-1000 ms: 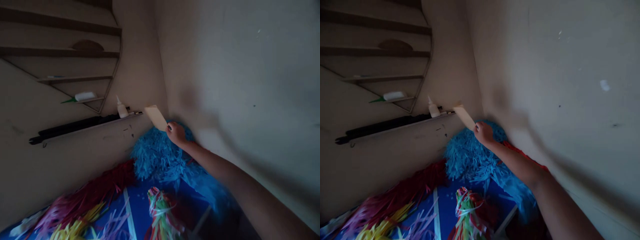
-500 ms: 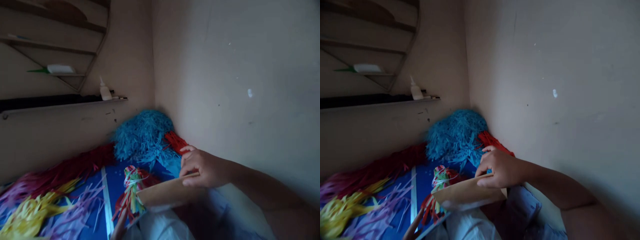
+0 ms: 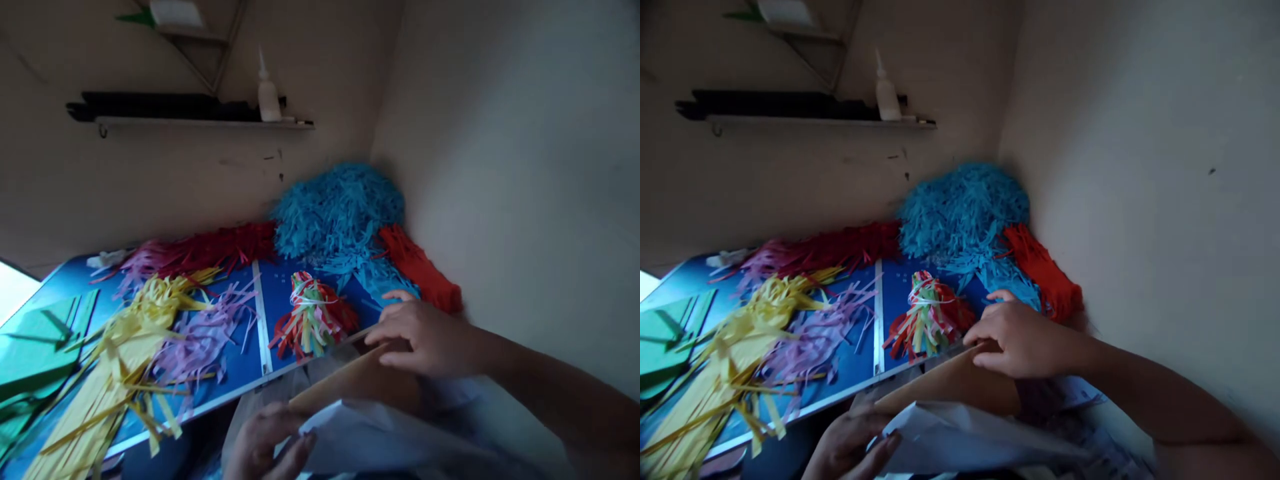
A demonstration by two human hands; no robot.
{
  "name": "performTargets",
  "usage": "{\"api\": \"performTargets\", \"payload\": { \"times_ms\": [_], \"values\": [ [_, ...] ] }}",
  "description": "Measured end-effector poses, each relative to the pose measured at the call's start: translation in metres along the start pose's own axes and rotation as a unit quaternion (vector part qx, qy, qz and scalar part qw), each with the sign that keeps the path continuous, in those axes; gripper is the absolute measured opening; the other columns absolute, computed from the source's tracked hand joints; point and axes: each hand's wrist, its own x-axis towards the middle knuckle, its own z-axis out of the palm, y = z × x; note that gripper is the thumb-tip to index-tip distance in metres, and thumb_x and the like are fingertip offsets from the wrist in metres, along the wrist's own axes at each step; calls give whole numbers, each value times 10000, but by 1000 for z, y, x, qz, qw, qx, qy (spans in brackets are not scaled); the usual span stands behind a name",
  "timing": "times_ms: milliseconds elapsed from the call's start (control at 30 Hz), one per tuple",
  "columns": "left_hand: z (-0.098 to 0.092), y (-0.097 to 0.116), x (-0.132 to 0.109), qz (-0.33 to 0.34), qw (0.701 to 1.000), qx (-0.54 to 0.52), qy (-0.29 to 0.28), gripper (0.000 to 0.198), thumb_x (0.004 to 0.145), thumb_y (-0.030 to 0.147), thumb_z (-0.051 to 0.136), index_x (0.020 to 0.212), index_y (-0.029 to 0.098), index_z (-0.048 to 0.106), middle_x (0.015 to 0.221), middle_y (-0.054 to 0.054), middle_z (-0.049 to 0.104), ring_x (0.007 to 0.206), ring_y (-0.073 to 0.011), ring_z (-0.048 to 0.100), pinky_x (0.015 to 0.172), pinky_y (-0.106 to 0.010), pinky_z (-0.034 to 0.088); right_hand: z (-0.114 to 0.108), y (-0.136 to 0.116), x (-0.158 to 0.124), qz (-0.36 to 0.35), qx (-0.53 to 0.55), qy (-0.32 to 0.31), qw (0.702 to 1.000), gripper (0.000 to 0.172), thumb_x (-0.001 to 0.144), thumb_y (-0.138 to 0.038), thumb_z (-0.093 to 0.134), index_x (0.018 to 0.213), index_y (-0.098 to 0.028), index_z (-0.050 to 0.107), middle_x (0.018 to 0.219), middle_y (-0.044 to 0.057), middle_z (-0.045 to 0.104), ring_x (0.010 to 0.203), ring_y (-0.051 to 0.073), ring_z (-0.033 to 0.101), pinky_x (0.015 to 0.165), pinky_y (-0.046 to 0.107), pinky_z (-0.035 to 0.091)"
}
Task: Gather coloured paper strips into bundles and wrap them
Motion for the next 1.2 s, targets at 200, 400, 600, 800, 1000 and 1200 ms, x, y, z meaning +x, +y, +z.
{"api": "performTargets", "payload": {
  "times_ms": [200, 400, 600, 800, 1000, 1200],
  "values": [
    [11, 6, -3, 35, 997, 59, -17, 129, 832, 343, 678, 861, 263, 776, 801, -51, 781, 728, -165, 745, 672, -174, 589, 19, -23, 44, -149, -24, -119, 981, 147, 892, -279, 667, 1008, -218, 735, 921, 16, 764, 895, 172, 673, 874, 321, 376],
    [13, 13, -4, -1, 1000, -16, -20, 145, 857, 333, 643, 853, 276, 776, 796, -47, 777, 723, -166, 734, 658, -194, 581, 49, -30, 67, -119, 83, -129, 981, 147, 870, -182, 675, 998, -191, 748, 971, 9, 773, 897, 136, 703, 760, 230, 420],
    [12, 12, -2, -77, 990, -103, -53, 217, 880, 313, 595, 774, 227, 763, 774, -62, 765, 715, -165, 717, 616, -193, 550, 70, -16, 64, -244, 22, -6, 970, 155, 934, -290, 604, 956, -206, 732, 871, 2, 778, 770, 145, 696, 722, 310, 356],
    [9, 15, 4, -117, 981, -123, -96, 263, 882, 325, 582, 711, 208, 744, 708, -55, 733, 700, -169, 684, 658, -228, 536, 75, -3, 70, -295, 29, 24, 955, 281, 992, -343, 496, 875, -201, 708, 963, 44, 768, 774, 130, 676, 729, 328, 338],
    [7, 15, 10, -125, 975, -145, -110, 345, 898, 370, 567, 648, 205, 739, 638, -40, 701, 630, -155, 645, 614, -223, 507, 81, 3, 80, -324, 117, 14, 939, 301, 976, -410, 540, 819, -212, 702, 870, 42, 748, 865, 165, 644, 849, 358, 368],
    [7, 4, 10, -188, 962, -181, -83, 407, 861, 478, 602, 607, 188, 734, 621, -45, 682, 620, -160, 627, 569, -216, 496, 70, 7, 94, -135, 359, -25, 923, 324, 892, -455, 654, 741, -171, 686, 837, 65, 703, 816, 173, 655, 784, 316, 503]
  ]
}}
